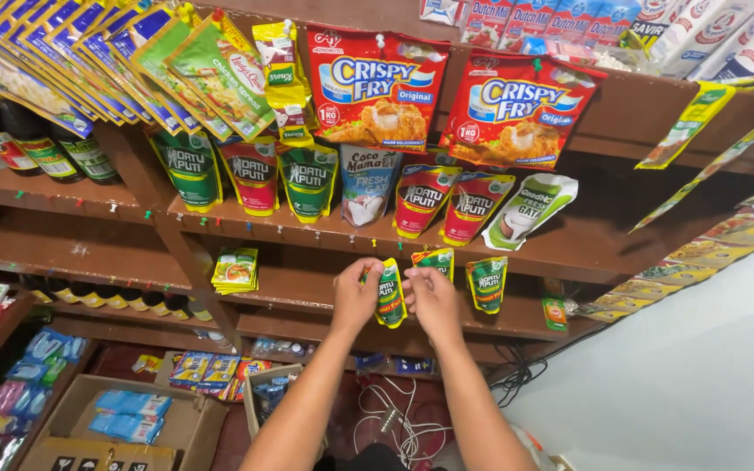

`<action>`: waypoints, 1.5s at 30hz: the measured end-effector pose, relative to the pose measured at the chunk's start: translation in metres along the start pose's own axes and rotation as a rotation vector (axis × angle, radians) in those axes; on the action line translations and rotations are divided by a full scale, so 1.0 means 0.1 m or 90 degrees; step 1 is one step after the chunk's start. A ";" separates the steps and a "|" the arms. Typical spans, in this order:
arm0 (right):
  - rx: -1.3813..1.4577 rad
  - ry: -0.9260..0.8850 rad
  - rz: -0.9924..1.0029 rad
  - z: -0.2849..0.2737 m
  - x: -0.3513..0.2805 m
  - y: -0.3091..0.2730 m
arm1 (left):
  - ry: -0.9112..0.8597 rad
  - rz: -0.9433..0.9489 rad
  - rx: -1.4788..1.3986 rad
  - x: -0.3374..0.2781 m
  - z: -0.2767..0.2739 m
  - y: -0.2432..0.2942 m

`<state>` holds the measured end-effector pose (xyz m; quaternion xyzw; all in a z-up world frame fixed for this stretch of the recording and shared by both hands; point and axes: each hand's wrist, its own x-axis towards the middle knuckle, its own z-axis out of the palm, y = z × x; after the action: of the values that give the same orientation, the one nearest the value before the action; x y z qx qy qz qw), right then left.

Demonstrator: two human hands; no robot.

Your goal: Organizing and placing small condiment packets from boxes onto a grocery store shelf.

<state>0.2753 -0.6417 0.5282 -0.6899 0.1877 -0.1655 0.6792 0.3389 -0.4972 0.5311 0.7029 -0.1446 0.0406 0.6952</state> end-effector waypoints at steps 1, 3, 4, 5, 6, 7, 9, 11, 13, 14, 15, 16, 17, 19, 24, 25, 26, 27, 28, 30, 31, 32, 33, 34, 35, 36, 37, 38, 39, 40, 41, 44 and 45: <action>-0.002 0.002 0.001 0.03 0.01 0.00 | -0.002 -0.002 -0.003 0.00 0.01 -0.07; 0.094 -0.050 0.063 0.09 0.10 -0.04 | 0.001 0.008 -0.012 0.07 0.04 -0.17; 0.092 -0.047 0.064 0.14 0.10 -0.14 | 0.000 0.007 -0.014 0.08 0.04 -0.16; 0.132 -0.059 0.116 0.18 0.09 -0.23 | 0.006 0.024 -0.021 0.09 0.04 -0.14; 0.171 -0.072 0.169 0.22 0.09 -0.31 | 0.012 0.042 -0.028 0.10 0.04 -0.13; 0.171 -0.070 0.169 0.26 0.11 -0.32 | 0.011 0.041 -0.029 0.10 0.05 -0.15; 0.189 -0.058 0.163 0.32 0.17 -0.36 | 0.028 0.033 -0.058 0.14 0.08 -0.18; 0.174 -0.040 0.153 0.36 0.21 -0.34 | 0.035 0.039 -0.062 0.15 0.10 -0.16; 0.161 -0.027 0.137 0.42 0.24 -0.32 | 0.045 0.052 -0.064 0.18 0.09 -0.14; 0.157 -0.008 0.125 0.44 0.24 -0.30 | 0.053 0.054 -0.058 0.18 0.10 -0.12; 0.153 0.011 0.114 0.46 0.24 -0.28 | 0.061 0.057 -0.052 0.18 0.10 -0.10; 0.152 0.011 0.114 0.48 0.25 -0.28 | 0.061 0.056 -0.053 0.19 0.11 -0.12; 0.153 0.037 0.109 0.49 0.27 -0.27 | 0.062 0.058 -0.059 0.19 0.12 -0.15; 0.153 0.064 0.108 0.51 0.29 -0.23 | 0.061 0.055 -0.064 0.17 0.12 -0.16; 0.177 0.129 0.066 0.53 0.27 -0.07 | 0.061 0.056 -0.067 0.20 0.10 -0.12; 0.177 0.123 0.067 0.57 0.21 -0.10 | 0.066 0.056 -0.065 0.23 0.09 -0.14; 0.186 0.120 0.074 0.60 0.13 -0.12 | 0.052 0.038 -0.066 0.23 0.08 -0.16; 0.195 0.117 0.081 0.61 0.05 -0.13 | 0.039 0.020 -0.067 0.23 0.08 -0.19; 0.194 0.119 0.088 0.61 0.04 -0.06 | 0.037 0.012 -0.065 0.22 0.07 -0.20; 0.248 0.052 0.016 0.59 0.07 0.04 | 0.016 0.055 -0.090 0.24 0.05 -0.21; 0.249 0.055 0.017 0.59 0.05 0.04 | 0.013 0.054 -0.089 0.22 0.04 -0.22; 0.260 0.049 0.025 0.60 0.05 0.01 | 0.006 0.056 -0.072 0.23 0.03 -0.22; 0.271 0.044 0.034 0.60 0.05 -0.01 | -0.001 0.058 -0.055 0.24 0.02 -0.23; 0.271 0.045 0.033 0.60 0.05 -0.02 | -0.002 0.058 -0.056 0.25 0.02 -0.23; 0.256 0.048 0.046 0.61 0.05 -0.02 | -0.016 0.055 -0.061 0.26 0.01 -0.24; 0.241 0.051 0.061 0.61 0.03 -0.02 | -0.029 0.049 -0.066 0.25 -0.01 -0.25; 0.241 0.052 0.063 0.60 0.02 -0.01 | -0.029 0.047 -0.066 0.24 0.00 -0.24; 0.226 0.054 0.063 0.61 0.02 0.00 | -0.029 0.064 -0.075 0.24 -0.01 -0.23; 0.211 0.055 0.063 0.61 0.02 0.00 | -0.029 0.080 -0.084 0.23 -0.02 -0.22; 0.212 0.055 0.062 0.61 0.01 0.00 | -0.030 0.081 -0.084 0.22 -0.03 -0.22; 0.219 0.056 0.064 0.61 0.00 0.00 | -0.031 0.098 -0.069 0.22 -0.03 -0.21; 0.222 0.062 0.059 0.59 0.02 0.01 | -0.033 0.142 -0.037 0.23 -0.04 -0.16; 0.216 0.066 0.057 0.58 0.02 0.03 | -0.031 0.164 -0.019 0.22 -0.05 -0.14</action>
<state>0.3051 -0.5920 0.5242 -0.5472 0.2226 -0.1995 0.7818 0.3645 -0.4959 0.5238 0.6688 -0.2512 0.1101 0.6910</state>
